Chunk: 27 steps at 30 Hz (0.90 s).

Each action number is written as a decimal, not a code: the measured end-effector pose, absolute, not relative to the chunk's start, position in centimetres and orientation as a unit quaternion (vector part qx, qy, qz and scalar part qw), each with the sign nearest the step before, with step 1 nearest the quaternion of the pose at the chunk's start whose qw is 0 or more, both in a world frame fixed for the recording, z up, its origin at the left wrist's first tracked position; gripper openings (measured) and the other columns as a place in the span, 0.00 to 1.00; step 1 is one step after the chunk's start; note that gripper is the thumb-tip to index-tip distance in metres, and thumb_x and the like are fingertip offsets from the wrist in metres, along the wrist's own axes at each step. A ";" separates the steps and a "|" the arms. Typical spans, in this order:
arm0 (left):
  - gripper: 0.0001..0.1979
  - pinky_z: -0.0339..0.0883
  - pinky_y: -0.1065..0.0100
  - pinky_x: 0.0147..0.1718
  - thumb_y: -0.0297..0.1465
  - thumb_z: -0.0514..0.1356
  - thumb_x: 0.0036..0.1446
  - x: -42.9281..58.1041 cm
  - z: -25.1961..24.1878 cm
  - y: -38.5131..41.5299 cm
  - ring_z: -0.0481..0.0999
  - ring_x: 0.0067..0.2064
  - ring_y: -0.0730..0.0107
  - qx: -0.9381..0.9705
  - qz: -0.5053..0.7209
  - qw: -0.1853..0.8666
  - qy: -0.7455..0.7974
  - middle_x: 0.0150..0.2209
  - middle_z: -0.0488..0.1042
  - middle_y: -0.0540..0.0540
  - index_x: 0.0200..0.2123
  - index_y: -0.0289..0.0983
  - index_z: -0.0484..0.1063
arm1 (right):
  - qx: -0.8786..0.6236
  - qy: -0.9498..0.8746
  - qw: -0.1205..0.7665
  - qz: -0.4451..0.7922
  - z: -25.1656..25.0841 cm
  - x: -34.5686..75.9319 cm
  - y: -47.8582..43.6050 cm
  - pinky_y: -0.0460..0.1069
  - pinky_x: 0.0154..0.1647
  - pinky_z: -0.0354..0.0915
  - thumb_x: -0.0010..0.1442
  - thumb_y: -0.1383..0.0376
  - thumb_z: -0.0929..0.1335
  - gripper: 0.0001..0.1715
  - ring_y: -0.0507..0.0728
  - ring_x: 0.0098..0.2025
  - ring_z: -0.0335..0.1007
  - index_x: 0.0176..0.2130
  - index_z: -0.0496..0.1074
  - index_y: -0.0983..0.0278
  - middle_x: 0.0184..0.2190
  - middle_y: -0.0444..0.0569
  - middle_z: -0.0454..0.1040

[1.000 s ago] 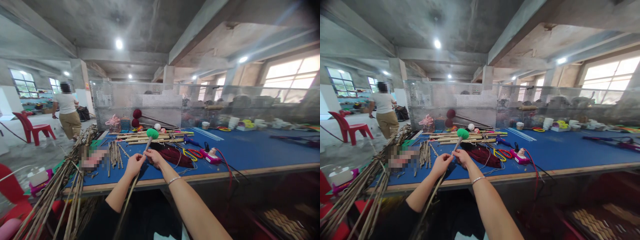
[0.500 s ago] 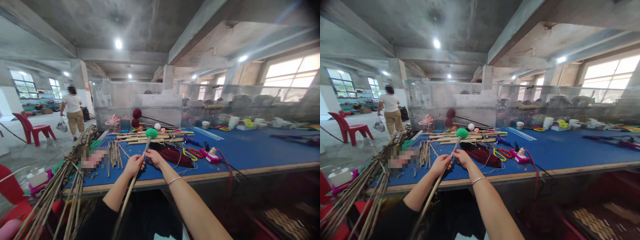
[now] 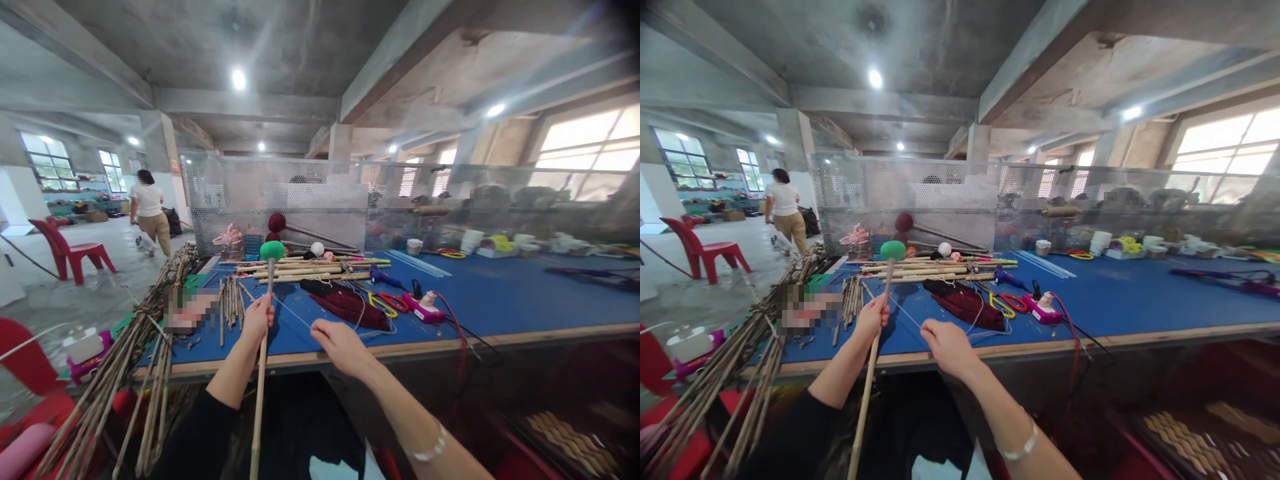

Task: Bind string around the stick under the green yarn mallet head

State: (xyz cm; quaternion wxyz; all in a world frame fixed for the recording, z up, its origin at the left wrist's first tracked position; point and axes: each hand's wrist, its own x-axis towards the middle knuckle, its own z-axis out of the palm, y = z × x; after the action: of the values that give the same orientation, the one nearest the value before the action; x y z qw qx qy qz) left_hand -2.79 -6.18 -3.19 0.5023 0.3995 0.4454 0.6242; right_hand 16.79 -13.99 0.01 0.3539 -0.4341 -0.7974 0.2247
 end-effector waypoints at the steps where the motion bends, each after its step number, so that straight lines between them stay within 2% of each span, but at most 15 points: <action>1: 0.29 0.44 0.79 0.10 0.50 0.59 0.37 -2.8 -3.1 -6.2 0.53 0.12 0.85 0.398 0.625 0.501 0.447 0.14 0.58 0.59 0.36 0.32 0.66 | -0.431 -0.805 0.339 0.227 0.4 17.9 -15.9 0.46 0.28 0.52 0.55 0.60 0.61 0.12 0.52 0.26 0.60 0.26 0.67 0.62 0.21 0.44 0.67; 4: 0.28 0.44 0.79 0.10 0.50 0.59 0.36 -2.7 -3.0 -6.4 0.53 0.12 0.85 0.396 0.625 0.503 0.447 0.13 0.57 0.59 0.35 0.32 0.66 | -0.437 -0.780 0.346 0.284 0.5 21.6 -20.2 0.47 0.29 0.56 0.53 0.57 0.63 0.13 0.53 0.26 0.62 0.25 0.69 0.62 0.22 0.46 0.68; 6: 0.28 0.44 0.78 0.10 0.50 0.59 0.36 -2.6 -2.9 -6.5 0.53 0.12 0.85 0.397 0.625 0.502 0.446 0.13 0.57 0.59 0.35 0.32 0.66 | -0.481 -0.687 0.438 0.323 -0.3 24.3 -21.2 0.46 0.24 0.56 0.48 0.55 0.67 0.13 0.52 0.23 0.60 0.26 0.70 0.62 0.22 0.47 0.68; 8: 0.29 0.44 0.78 0.10 0.50 0.59 0.37 -2.6 -2.9 -6.5 0.53 0.12 0.85 0.402 0.622 0.500 0.448 0.13 0.58 0.59 0.35 0.32 0.66 | -0.516 -0.548 0.552 0.360 -1.6 26.9 -21.0 0.44 0.15 0.48 0.44 0.52 0.68 0.17 0.48 0.15 0.50 0.29 0.69 0.62 0.18 0.44 0.64; 10: 0.29 0.45 0.78 0.10 0.50 0.59 0.36 -2.6 -3.0 -6.5 0.53 0.12 0.85 0.411 0.618 0.498 0.449 0.14 0.59 0.58 0.36 0.32 0.67 | -0.529 -0.444 0.621 0.371 -2.8 28.9 -20.3 0.43 0.13 0.42 0.41 0.49 0.68 0.22 0.46 0.13 0.44 0.29 0.67 0.63 0.17 0.42 0.62; 11: 0.29 0.45 0.78 0.10 0.50 0.59 0.36 -2.6 -3.0 -6.5 0.54 0.12 0.85 0.414 0.616 0.498 0.448 0.14 0.59 0.58 0.36 0.32 0.67 | -0.538 -0.419 0.637 0.359 -3.3 29.6 -20.0 0.43 0.13 0.41 0.41 0.48 0.68 0.23 0.45 0.13 0.43 0.29 0.66 0.63 0.17 0.42 0.62; 13: 0.28 0.45 0.78 0.10 0.50 0.59 0.36 -2.7 -3.1 -6.4 0.54 0.12 0.85 0.409 0.618 0.497 0.451 0.14 0.59 0.58 0.35 0.32 0.67 | -0.580 -0.443 0.610 0.308 -4.3 30.5 -19.5 0.43 0.14 0.46 0.44 0.48 0.66 0.21 0.47 0.14 0.48 0.28 0.66 0.63 0.17 0.43 0.63; 14: 0.28 0.45 0.78 0.10 0.50 0.59 0.36 -2.7 -3.2 -6.3 0.54 0.12 0.85 0.403 0.621 0.496 0.454 0.14 0.59 0.58 0.35 0.32 0.67 | -0.610 -0.483 0.562 0.279 -4.7 30.5 -19.5 0.44 0.16 0.48 0.45 0.49 0.65 0.20 0.48 0.16 0.51 0.25 0.66 0.64 0.16 0.43 0.63; 17: 0.27 0.45 0.79 0.10 0.49 0.59 0.36 -2.8 -3.3 -6.1 0.54 0.12 0.84 0.386 0.630 0.493 0.459 0.13 0.58 0.58 0.34 0.33 0.67 | -0.652 -0.644 0.304 0.260 -6.1 29.8 -19.9 0.44 0.21 0.52 0.47 0.56 0.64 0.17 0.50 0.19 0.57 0.17 0.65 0.65 0.14 0.43 0.63; 19: 0.28 0.45 0.79 0.10 0.49 0.59 0.37 -2.8 -3.3 -6.1 0.54 0.12 0.84 0.388 0.628 0.497 0.455 0.13 0.58 0.58 0.35 0.33 0.67 | -0.633 -0.700 0.144 0.297 -6.8 28.8 -20.4 0.44 0.21 0.52 0.45 0.63 0.65 0.09 0.50 0.20 0.59 0.19 0.69 0.65 0.15 0.43 0.66; 20: 0.28 0.45 0.79 0.10 0.49 0.59 0.37 -2.8 -3.3 -6.1 0.54 0.12 0.84 0.392 0.625 0.500 0.453 0.13 0.58 0.58 0.36 0.33 0.67 | -0.627 -0.710 0.098 0.304 -6.9 28.2 -20.7 0.44 0.22 0.53 0.43 0.66 0.65 0.05 0.51 0.22 0.61 0.23 0.71 0.65 0.18 0.44 0.68; 21: 0.28 0.45 0.79 0.10 0.49 0.59 0.37 -2.8 -3.3 -6.1 0.54 0.12 0.84 0.396 0.622 0.502 0.452 0.13 0.58 0.58 0.36 0.33 0.67 | -0.629 -0.714 0.082 0.296 -6.9 27.7 -20.9 0.44 0.24 0.55 0.40 0.69 0.66 0.10 0.52 0.25 0.64 0.28 0.73 0.64 0.22 0.45 0.71; 23: 0.27 0.45 0.78 0.10 0.49 0.59 0.38 -2.8 -3.3 -6.2 0.54 0.12 0.84 0.401 0.619 0.503 0.451 0.13 0.59 0.58 0.36 0.32 0.67 | -0.634 -0.719 0.126 0.255 -6.2 26.6 -21.1 0.45 0.31 0.59 0.39 0.72 0.65 0.20 0.55 0.33 0.68 0.35 0.73 0.62 0.31 0.48 0.73; 25: 0.27 0.45 0.78 0.10 0.48 0.59 0.38 -2.7 -3.2 -6.3 0.54 0.12 0.84 0.401 0.619 0.501 0.452 0.13 0.59 0.58 0.37 0.32 0.68 | -0.604 -0.728 0.219 0.239 -4.7 25.4 -20.8 0.47 0.37 0.60 0.45 0.70 0.64 0.18 0.56 0.37 0.67 0.38 0.71 0.63 0.35 0.50 0.73; 27: 0.27 0.45 0.78 0.10 0.48 0.59 0.38 -2.7 -3.2 -6.3 0.54 0.12 0.84 0.399 0.622 0.499 0.452 0.13 0.58 0.58 0.37 0.32 0.68 | -0.553 -0.729 0.301 0.269 -3.0 24.1 -19.9 0.48 0.38 0.61 0.52 0.64 0.62 0.12 0.55 0.35 0.67 0.37 0.70 0.64 0.33 0.49 0.72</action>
State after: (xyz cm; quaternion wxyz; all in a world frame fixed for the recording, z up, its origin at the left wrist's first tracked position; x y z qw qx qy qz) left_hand -2.72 -6.29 -3.25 0.4992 0.3994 0.4518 0.6222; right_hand 24.07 -19.95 -3.02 0.3014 -0.5527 -0.7289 0.2692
